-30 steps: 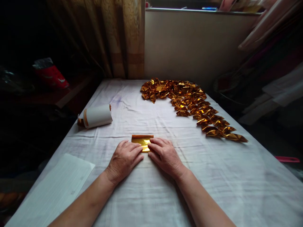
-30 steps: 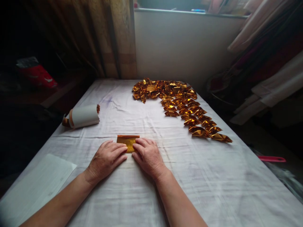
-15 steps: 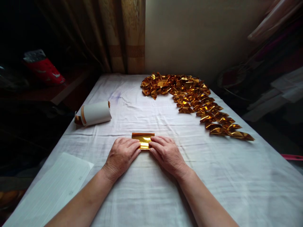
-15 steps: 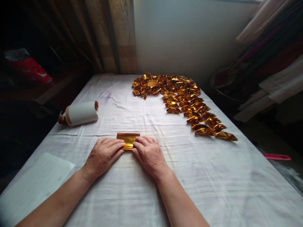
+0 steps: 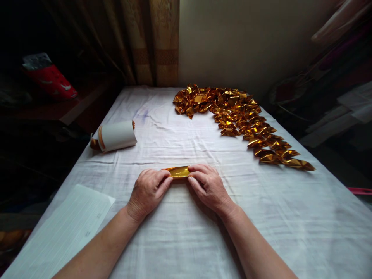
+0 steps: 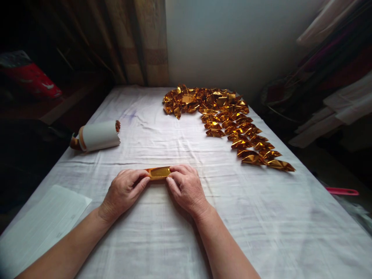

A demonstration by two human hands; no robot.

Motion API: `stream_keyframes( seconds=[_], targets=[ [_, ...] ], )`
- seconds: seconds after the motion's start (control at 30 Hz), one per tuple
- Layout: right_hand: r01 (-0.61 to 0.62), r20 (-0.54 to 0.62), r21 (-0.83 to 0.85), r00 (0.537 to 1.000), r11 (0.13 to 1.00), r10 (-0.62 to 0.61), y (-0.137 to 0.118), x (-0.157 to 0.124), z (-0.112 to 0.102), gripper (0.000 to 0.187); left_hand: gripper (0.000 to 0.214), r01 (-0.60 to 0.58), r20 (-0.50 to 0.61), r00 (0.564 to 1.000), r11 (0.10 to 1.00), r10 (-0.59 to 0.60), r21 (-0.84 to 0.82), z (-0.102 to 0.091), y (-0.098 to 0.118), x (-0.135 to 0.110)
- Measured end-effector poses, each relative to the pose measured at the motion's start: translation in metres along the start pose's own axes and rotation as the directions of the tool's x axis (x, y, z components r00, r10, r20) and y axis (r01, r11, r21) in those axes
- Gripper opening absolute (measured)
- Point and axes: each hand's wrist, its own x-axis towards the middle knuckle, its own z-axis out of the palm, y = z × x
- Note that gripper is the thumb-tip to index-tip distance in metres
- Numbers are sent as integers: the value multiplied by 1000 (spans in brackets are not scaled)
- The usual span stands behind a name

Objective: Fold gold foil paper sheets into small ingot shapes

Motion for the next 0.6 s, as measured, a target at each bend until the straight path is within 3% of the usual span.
stream_keyframes(
  seconds=[0.13, 0.33, 0.6],
  targets=[
    [-74, -1, 14, 997, 997, 74, -2, 2, 2, 19, 15, 74, 18, 997, 997, -73, -30, -1, -1, 0],
    [-177, -94, -32, 980, 984, 173, -2, 2, 9, 16, 15, 106, 42, 993, 994, -106, 2, -2, 0, 1],
    [-214, -125, -103, 972, 971, 201, -6, 2, 13, 17, 13, 140, 55, 988, 989, -143, 56, 0, 0, 0]
  ],
)
